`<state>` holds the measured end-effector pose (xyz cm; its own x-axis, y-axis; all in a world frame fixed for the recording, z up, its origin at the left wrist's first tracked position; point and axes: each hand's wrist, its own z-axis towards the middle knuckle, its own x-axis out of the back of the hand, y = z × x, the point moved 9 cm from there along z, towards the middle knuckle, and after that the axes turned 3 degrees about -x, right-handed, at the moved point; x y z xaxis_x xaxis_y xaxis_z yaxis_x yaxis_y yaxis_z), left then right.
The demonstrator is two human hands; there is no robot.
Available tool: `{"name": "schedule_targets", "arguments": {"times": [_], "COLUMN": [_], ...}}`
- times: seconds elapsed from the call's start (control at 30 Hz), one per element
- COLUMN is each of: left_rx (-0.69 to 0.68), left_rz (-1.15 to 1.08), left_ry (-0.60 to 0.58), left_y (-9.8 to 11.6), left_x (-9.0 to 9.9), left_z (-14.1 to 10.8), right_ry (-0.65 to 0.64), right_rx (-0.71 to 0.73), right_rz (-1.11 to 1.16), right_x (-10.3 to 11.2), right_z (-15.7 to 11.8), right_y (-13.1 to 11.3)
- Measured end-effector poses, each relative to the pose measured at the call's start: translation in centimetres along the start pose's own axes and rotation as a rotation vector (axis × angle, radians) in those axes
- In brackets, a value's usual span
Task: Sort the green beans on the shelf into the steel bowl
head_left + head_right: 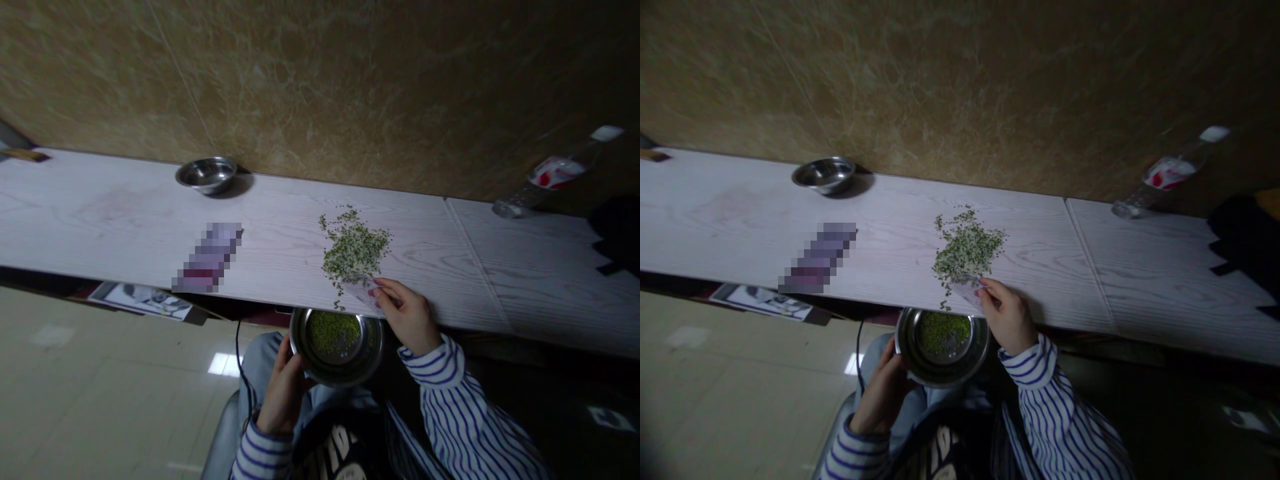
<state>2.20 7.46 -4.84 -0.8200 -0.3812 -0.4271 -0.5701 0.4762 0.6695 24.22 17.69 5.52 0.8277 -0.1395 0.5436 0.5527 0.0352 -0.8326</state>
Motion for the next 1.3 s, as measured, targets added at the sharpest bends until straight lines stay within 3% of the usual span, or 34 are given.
{"name": "schedule_targets", "arguments": {"times": [0.67,1.3], "left_rx": [-0.042,-0.055], "left_rz": [0.025,0.019], "left_ry": [0.022,0.049], "left_y": [1.1,1.3], "left_x": [1.2,1.9], "left_z": [0.2,0.5], "right_ry": [-0.042,-0.145], "right_rx": [0.015,0.122], "right_rz": [0.004,-0.005], "right_x": [-0.9,-3.1], "right_z": [1.3,2.2], "right_y": [-0.6,-2.0]}}
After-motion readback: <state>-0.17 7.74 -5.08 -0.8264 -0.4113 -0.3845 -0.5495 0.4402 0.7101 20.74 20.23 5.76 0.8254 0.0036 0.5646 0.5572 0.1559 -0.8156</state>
